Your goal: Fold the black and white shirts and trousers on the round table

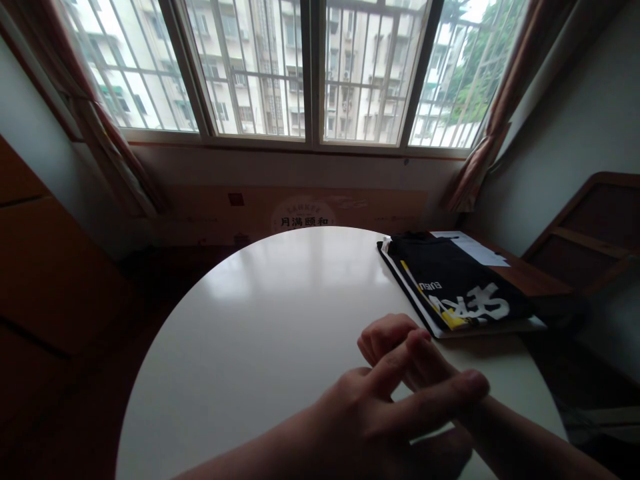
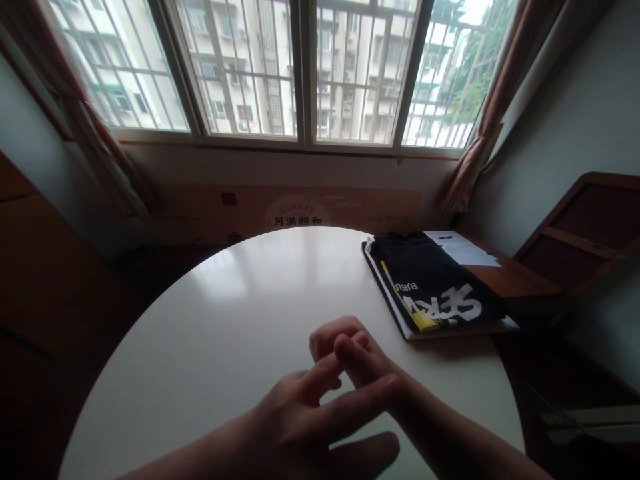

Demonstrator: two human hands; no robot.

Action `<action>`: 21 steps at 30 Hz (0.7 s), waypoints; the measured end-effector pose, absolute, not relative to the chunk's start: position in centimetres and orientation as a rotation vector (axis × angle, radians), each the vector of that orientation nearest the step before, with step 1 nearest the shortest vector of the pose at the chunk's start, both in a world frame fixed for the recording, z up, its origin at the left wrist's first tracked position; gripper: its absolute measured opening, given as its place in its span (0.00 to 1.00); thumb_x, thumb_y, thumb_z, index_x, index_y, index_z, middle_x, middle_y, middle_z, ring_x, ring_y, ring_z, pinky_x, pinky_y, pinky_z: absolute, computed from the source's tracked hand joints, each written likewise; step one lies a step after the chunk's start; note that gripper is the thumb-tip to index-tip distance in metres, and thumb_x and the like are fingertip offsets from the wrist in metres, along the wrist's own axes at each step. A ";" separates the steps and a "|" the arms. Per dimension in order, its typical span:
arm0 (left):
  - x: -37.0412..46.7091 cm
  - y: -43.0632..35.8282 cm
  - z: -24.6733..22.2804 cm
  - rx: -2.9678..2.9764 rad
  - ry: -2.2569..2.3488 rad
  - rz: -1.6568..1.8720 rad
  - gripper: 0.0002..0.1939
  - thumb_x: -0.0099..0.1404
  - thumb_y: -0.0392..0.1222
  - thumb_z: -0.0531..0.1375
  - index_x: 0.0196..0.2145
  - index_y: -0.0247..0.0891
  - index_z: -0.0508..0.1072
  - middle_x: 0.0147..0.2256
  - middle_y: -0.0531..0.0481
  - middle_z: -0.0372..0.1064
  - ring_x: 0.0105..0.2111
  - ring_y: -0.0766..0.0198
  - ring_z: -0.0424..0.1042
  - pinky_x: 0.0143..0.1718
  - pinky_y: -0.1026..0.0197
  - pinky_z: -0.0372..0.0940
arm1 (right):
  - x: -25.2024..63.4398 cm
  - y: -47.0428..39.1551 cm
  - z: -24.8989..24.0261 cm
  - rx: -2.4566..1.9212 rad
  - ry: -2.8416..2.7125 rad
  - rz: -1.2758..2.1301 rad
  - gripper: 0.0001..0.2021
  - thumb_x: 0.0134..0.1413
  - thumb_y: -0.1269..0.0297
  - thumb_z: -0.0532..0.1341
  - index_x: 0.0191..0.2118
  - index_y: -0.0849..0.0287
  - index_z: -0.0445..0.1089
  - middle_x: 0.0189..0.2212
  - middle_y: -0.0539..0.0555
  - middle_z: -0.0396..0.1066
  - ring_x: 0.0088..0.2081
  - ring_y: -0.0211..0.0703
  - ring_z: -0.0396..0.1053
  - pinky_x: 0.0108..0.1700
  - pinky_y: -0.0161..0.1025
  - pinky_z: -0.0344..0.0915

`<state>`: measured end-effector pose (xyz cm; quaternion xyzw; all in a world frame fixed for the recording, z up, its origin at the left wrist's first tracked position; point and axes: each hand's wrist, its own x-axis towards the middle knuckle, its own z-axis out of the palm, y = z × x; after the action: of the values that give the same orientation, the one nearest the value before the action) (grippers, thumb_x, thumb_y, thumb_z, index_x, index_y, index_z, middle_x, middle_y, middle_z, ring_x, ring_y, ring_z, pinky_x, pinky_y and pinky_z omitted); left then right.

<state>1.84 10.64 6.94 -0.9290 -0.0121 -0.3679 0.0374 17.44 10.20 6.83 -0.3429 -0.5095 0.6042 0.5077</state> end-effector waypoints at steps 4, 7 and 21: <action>1.7 10.3 7.2 -2.961 -0.008 -1.141 0.06 0.66 0.43 0.64 0.41 0.44 0.79 0.62 0.47 0.69 0.54 0.46 0.72 0.55 0.47 0.72 | 17.3 10.3 7.2 -0.646 -1.283 1.486 0.27 0.52 0.38 0.65 0.18 0.55 0.65 0.19 0.49 0.55 0.23 0.38 0.54 0.27 0.38 0.52; 2.2 10.3 6.3 -3.085 -0.057 -1.146 0.10 0.67 0.45 0.63 0.45 0.47 0.80 0.59 0.44 0.72 0.52 0.46 0.73 0.50 0.48 0.73 | 17.5 10.6 7.1 -0.568 -1.375 1.614 0.28 0.55 0.41 0.63 0.14 0.56 0.61 0.15 0.47 0.50 0.20 0.36 0.48 0.25 0.37 0.46; 1.7 11.7 5.4 -2.858 0.081 -1.049 0.17 0.66 0.49 0.64 0.53 0.51 0.77 0.68 0.55 0.59 0.72 0.43 0.45 0.71 0.33 0.44 | 17.9 12.0 7.0 -0.729 -1.090 1.274 0.31 0.47 0.26 0.62 0.37 0.52 0.78 0.32 0.53 0.68 0.32 0.44 0.62 0.34 0.39 0.62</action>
<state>1.70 11.69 5.40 -0.9374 0.0265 -0.3441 0.0478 17.90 11.96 6.98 -0.3157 -0.4721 0.5518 0.6107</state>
